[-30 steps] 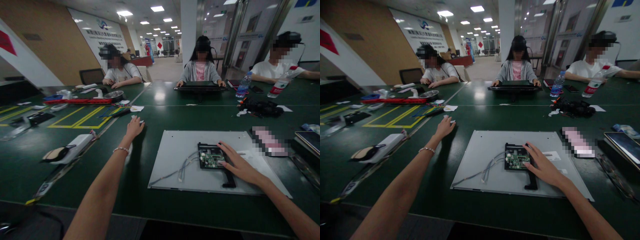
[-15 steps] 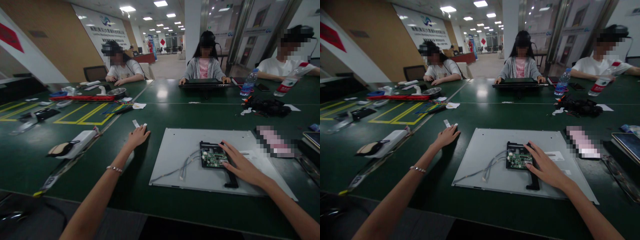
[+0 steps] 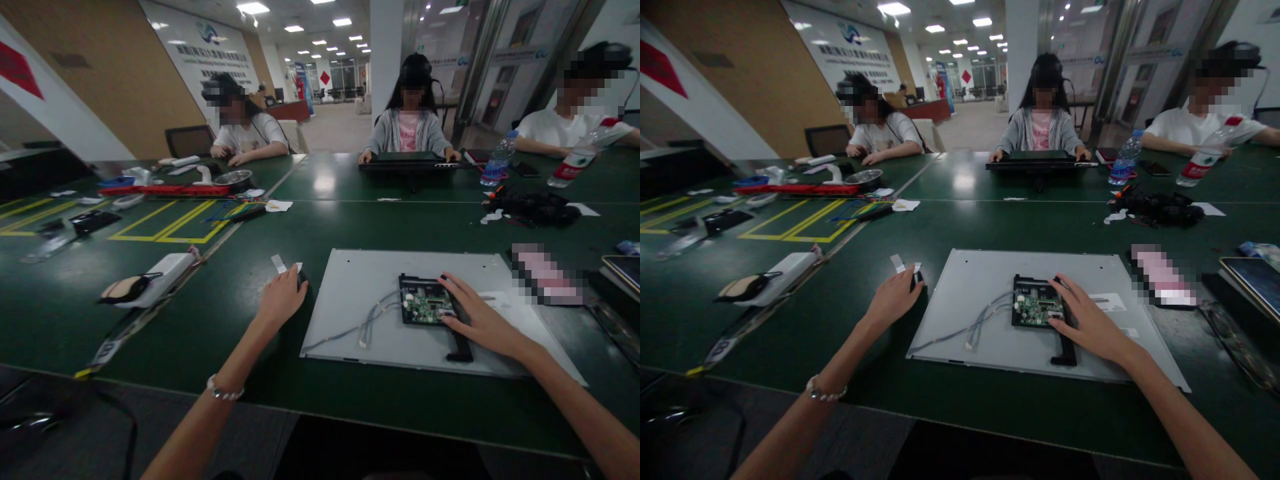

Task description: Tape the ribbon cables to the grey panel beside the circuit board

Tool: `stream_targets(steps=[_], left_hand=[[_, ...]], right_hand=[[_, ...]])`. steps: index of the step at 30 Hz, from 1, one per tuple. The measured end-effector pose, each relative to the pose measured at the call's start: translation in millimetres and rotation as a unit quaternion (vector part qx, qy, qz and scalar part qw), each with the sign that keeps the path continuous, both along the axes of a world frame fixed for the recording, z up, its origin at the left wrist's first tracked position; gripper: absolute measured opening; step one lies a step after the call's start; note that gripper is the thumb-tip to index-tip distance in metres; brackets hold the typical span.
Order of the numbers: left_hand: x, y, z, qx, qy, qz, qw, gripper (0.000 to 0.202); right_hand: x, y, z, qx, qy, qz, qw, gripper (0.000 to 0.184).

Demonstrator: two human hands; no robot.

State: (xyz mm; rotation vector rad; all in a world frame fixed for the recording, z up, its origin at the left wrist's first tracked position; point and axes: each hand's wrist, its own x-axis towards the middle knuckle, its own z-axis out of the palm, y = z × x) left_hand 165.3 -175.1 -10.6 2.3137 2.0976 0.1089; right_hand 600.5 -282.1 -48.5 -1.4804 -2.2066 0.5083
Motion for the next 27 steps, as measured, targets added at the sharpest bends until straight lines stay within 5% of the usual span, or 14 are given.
stream_targets(steps=[8, 12, 17, 27], left_hand=[[-5.6, 4.7, 9.2, 0.031, 0.043, -0.001, 0.999, 0.048], [-21.3, 15.3, 3.5, 0.055, 0.056, -0.077, 0.994, 0.047], [-35.7, 24.4, -11.8, -0.008, 0.037, -0.149, 0.988, 0.055], [-18.5, 24.8, -18.6, -0.029, -0.064, -0.088, 0.994, 0.064]], right_hand=[[4.4, 2.5, 4.3, -0.006, 0.004, 0.0, 1.0, 0.077], [4.5, 5.5, 5.7, -0.021, 0.0, 0.018, 1.0, 0.081], [7.1, 6.2, 6.7, -0.022, 0.012, 0.016, 1.0, 0.084], [10.5, 1.0, 10.9, -0.031, 0.029, 0.019, 0.999, 0.084]])
